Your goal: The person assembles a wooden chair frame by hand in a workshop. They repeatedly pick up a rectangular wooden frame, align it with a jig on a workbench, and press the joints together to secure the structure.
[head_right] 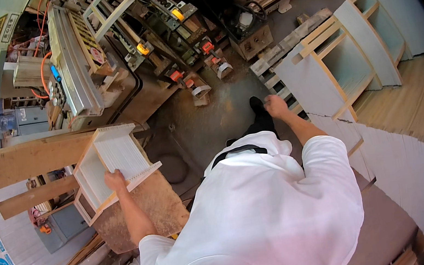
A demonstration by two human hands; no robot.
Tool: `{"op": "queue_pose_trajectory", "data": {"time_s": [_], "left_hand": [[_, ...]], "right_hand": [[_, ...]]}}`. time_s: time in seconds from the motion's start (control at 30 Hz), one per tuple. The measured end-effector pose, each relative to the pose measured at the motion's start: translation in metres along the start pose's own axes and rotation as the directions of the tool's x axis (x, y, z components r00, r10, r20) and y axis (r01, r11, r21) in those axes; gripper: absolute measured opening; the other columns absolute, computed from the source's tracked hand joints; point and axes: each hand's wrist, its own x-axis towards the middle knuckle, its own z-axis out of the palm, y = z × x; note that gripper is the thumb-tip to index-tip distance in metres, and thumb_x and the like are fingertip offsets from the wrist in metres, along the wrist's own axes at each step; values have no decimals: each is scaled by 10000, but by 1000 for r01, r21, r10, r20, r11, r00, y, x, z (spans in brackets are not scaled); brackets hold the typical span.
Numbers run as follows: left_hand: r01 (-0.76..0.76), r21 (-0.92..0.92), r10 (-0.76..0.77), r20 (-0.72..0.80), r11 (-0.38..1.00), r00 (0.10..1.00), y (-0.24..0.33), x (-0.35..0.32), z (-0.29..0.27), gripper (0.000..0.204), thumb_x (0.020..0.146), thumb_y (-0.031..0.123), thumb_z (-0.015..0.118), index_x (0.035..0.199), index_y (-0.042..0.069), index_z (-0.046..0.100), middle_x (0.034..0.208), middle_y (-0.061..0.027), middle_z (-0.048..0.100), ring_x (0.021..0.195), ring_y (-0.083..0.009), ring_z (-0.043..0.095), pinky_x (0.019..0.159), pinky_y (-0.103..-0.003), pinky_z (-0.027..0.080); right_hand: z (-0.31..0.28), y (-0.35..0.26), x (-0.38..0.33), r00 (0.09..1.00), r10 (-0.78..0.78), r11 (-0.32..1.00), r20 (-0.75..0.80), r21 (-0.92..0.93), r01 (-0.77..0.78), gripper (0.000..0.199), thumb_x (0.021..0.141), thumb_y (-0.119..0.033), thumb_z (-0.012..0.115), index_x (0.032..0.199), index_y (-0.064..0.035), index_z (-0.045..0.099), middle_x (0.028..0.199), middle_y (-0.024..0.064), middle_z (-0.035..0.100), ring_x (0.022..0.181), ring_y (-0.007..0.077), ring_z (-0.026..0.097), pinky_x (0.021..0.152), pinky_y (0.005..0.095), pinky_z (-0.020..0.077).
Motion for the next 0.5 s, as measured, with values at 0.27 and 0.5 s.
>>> {"op": "queue_pose_trajectory", "data": {"time_s": [0.27,0.5], "left_hand": [[39,-163,-98,-370,986,924,77,-34,-18,504,893,238,601,1274,-73,488,1287,-283,503,1205,-406,475,1014,-452,380],[96,-645,-138,-16,758,990,215,-190,52,298,898,113,573,1131,-72,587,1017,-187,664,930,-256,652,829,-345,509]], "right_hand": [[-86,-102,93,955,-287,937,-69,184,295,286,830,-166,641,1067,-5,638,992,190,674,915,329,656,784,393,518],[-278,-144,225,786,-453,789,-421,222,573,266,867,-192,672,1065,-14,661,983,161,688,881,237,675,769,324,519]]}}
